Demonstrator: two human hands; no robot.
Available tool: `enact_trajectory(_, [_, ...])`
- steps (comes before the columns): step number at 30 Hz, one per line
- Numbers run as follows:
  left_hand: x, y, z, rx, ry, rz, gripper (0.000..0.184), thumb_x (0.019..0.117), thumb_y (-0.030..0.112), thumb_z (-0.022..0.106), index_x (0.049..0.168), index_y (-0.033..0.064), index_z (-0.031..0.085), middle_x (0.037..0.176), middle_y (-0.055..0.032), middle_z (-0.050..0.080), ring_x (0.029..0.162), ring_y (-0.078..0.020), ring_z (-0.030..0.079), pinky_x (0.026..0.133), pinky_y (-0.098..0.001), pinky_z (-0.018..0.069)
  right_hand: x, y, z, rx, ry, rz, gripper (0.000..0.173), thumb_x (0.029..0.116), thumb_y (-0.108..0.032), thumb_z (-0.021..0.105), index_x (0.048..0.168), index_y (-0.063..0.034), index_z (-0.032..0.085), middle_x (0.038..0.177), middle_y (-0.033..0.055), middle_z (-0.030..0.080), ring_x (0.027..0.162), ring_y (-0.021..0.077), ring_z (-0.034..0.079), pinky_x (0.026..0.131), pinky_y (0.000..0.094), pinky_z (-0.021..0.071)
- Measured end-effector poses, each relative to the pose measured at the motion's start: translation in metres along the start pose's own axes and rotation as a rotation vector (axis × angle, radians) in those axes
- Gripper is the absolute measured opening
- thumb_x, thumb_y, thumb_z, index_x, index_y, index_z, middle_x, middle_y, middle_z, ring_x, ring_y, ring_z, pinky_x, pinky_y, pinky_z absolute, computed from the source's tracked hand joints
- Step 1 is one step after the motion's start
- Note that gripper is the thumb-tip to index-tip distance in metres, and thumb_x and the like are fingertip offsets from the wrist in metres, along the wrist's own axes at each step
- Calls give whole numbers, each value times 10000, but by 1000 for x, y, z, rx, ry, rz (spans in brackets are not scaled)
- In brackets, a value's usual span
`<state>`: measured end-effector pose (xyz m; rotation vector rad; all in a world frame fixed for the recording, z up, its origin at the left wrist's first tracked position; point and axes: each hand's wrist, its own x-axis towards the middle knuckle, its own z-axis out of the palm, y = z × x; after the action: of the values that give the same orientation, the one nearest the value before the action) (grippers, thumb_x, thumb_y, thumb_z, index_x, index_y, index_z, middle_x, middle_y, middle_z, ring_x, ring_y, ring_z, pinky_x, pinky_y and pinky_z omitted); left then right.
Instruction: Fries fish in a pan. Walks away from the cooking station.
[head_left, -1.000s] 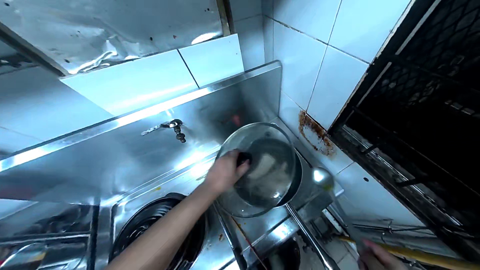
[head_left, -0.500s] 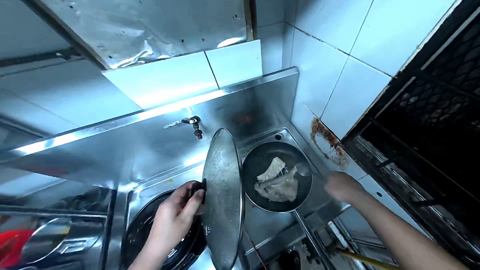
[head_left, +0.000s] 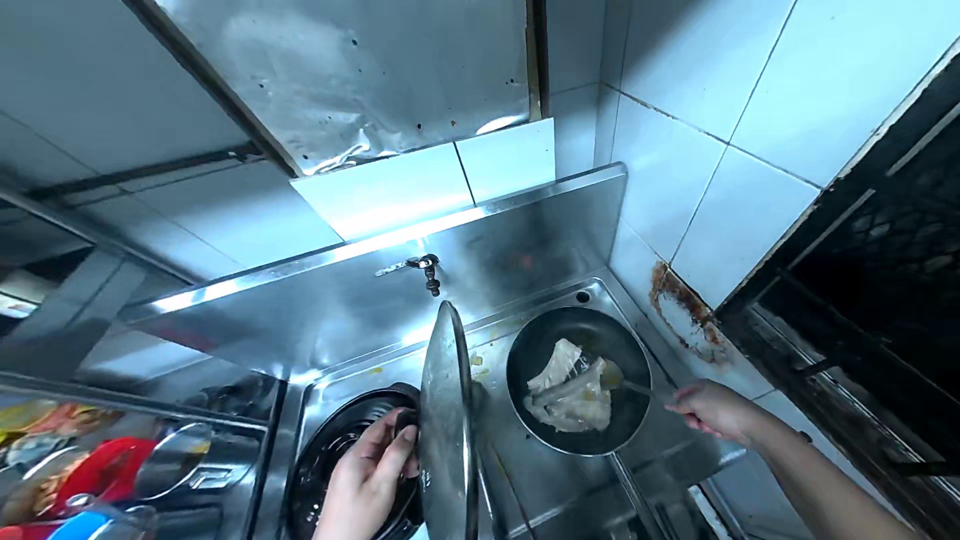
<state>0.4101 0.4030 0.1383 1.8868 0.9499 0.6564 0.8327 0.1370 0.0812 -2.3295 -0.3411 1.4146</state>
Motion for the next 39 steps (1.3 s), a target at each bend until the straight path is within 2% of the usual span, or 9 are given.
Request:
enact_trajectory(5, [-5, -1, -4, 9, 4, -31, 314, 1027, 193, 513, 1255, 10, 629, 852, -15, 712, 653, -110, 680, 606, -294, 610, 9, 1, 1, -20, -34, -33, 353, 1031, -281, 608, 1340, -111, 610, 763, 2, 593, 553, 84, 475, 518, 264, 413])
enact_trajectory(10, [-10, -8, 1, -9, 19, -34, 311, 1017, 195, 518, 1238, 12, 639, 853, -11, 716, 647, -106, 678, 597, -282, 608, 7, -2, -3, -45, -54, -88, 305, 1045, -252, 594, 1303, -93, 635, 722, -3, 572, 533, 73, 465, 504, 240, 399])
enact_trajectory(15, [-15, -13, 10, -42, 8, -29, 286, 1017, 165, 514, 1224, 11, 639, 846, -6, 716, 643, -102, 676, 591, -276, 604, 1, -11, -9, -308, -3, -121, 319, 1056, -264, 549, 1292, -78, 654, 874, 94, 655, 692, 163, 594, 685, 372, 519])
enact_trajectory(17, [-15, -13, 11, -45, 8, -31, 291, 1014, 169, 519, 1226, 9, 639, 851, -9, 718, 640, -104, 676, 586, -279, 605, -6, -17, -12, -390, -13, -97, 335, 1050, -265, 545, 1302, -69, 651, 911, 119, 673, 733, 196, 620, 730, 413, 530])
enact_trajectory(19, [-15, -12, 12, -36, 6, -47, 304, 1013, 181, 518, 1234, 8, 635, 874, -10, 719, 656, -102, 683, 596, -283, 613, -13, -22, -10, -406, -62, -57, 354, 1049, -270, 549, 1319, -56, 632, 896, 111, 660, 706, 183, 594, 701, 395, 517])
enact_trajectory(21, [-15, -11, 13, -29, 10, -60, 307, 1010, 178, 518, 1238, 7, 633, 890, -9, 722, 664, -95, 684, 603, -278, 613, -13, -24, -1, -327, -99, -6, 330, 1045, -280, 554, 1299, -83, 629, 807, 45, 628, 595, 110, 515, 572, 306, 451])
enact_trajectory(25, [-14, -10, 15, -38, 19, -75, 306, 1010, 163, 520, 1245, -1, 629, 880, -15, 722, 659, -106, 682, 603, -278, 609, -5, -16, 11, 34, -139, 56, 251, 1038, -210, 544, 1253, -95, 606, 693, -13, 569, 470, 64, 439, 438, 225, 381])
enact_trajectory(30, [-14, -9, 15, -46, 15, -83, 288, 1015, 125, 512, 1244, -6, 627, 859, -11, 715, 661, -99, 677, 616, -277, 606, -8, -2, 43, 350, -100, 65, 240, 1033, -154, 525, 1253, -83, 592, 702, -3, 580, 471, 74, 441, 422, 225, 366])
enact_trajectory(39, [-5, -9, 20, -86, 3, -89, 267, 1017, 83, 503, 1234, -17, 622, 826, -9, 708, 646, -101, 672, 619, -288, 607, 1, -26, 74, 380, -131, -17, 291, 1029, -164, 545, 1304, -72, 567, 742, 16, 618, 481, 78, 457, 429, 227, 365])
